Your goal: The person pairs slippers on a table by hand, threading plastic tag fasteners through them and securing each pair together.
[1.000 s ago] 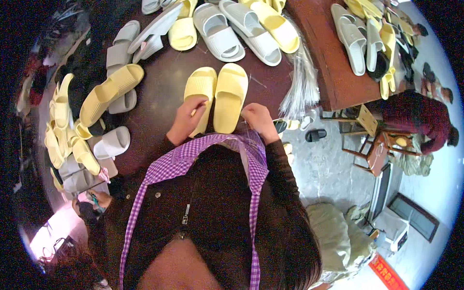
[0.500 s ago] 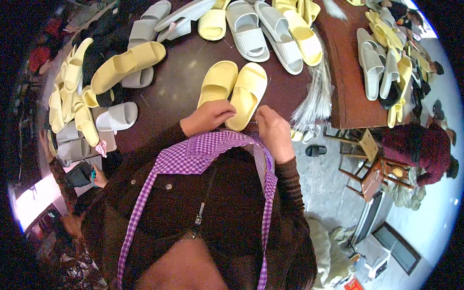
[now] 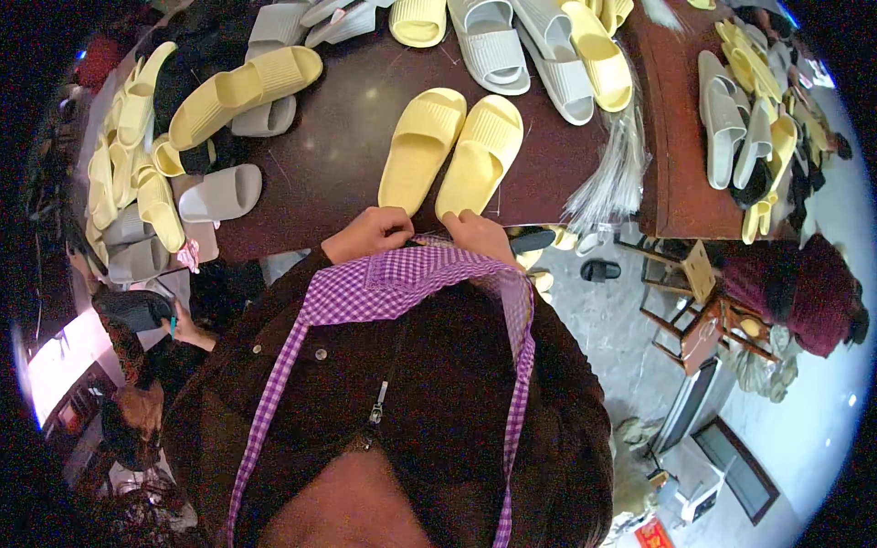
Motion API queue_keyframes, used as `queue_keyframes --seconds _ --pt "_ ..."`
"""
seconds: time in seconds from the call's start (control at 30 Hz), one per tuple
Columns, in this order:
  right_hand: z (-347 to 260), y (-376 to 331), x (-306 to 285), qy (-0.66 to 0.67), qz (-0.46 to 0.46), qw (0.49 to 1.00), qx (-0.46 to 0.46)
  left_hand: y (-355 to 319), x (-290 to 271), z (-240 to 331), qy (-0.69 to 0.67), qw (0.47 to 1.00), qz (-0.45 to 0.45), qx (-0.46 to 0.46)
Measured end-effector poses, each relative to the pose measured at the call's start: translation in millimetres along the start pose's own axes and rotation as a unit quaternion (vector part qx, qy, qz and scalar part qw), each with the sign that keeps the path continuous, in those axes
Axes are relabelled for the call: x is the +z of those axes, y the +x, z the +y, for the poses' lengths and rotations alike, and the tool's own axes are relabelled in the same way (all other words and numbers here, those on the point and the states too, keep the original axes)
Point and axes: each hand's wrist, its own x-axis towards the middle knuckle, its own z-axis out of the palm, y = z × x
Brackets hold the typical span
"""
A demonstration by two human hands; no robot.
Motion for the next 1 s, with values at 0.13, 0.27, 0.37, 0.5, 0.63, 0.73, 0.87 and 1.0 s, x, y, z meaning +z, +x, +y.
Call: queue_keyframes --seconds 0.13,0.27,0.37,0.5,0.63,0.73,0.87,1.0 --pt "3 1 8 0.004 -0.034 0.999 -0.006 4 5 -7 -0.006 0.999 -0.027 -0.027" --pt "19 12 23 -0.02 -0.001 0.999 0.035 20 16 -13 0.035 0.999 -0.023 -0.03" --pt "49 26 41 -0.027 0.089 0.994 0.052 41 25 -12 0.086 0.996 0.01 -0.03" --pt "74 49 43 -0.015 0.162 0.986 0.042 73 34 -4 0.141 0.987 0.068 -0.047" --pt "82 55 28 0.09 0.201 0.975 0.031 91 37 -8 0.158 0.98 0.098 -0.063" --pt "94 63 4 0.153 0.248 0.953 0.083 96 41 -16 0.166 0.978 0.116 -0.058" --pt "151 82 -3 0.155 0.336 0.913 0.171 100 44 -14 0.156 0.978 0.121 -0.066" --pt "184 113 -3 0.164 0.189 0.925 0.286 103 49 -16 0.136 0.976 0.166 -0.042"
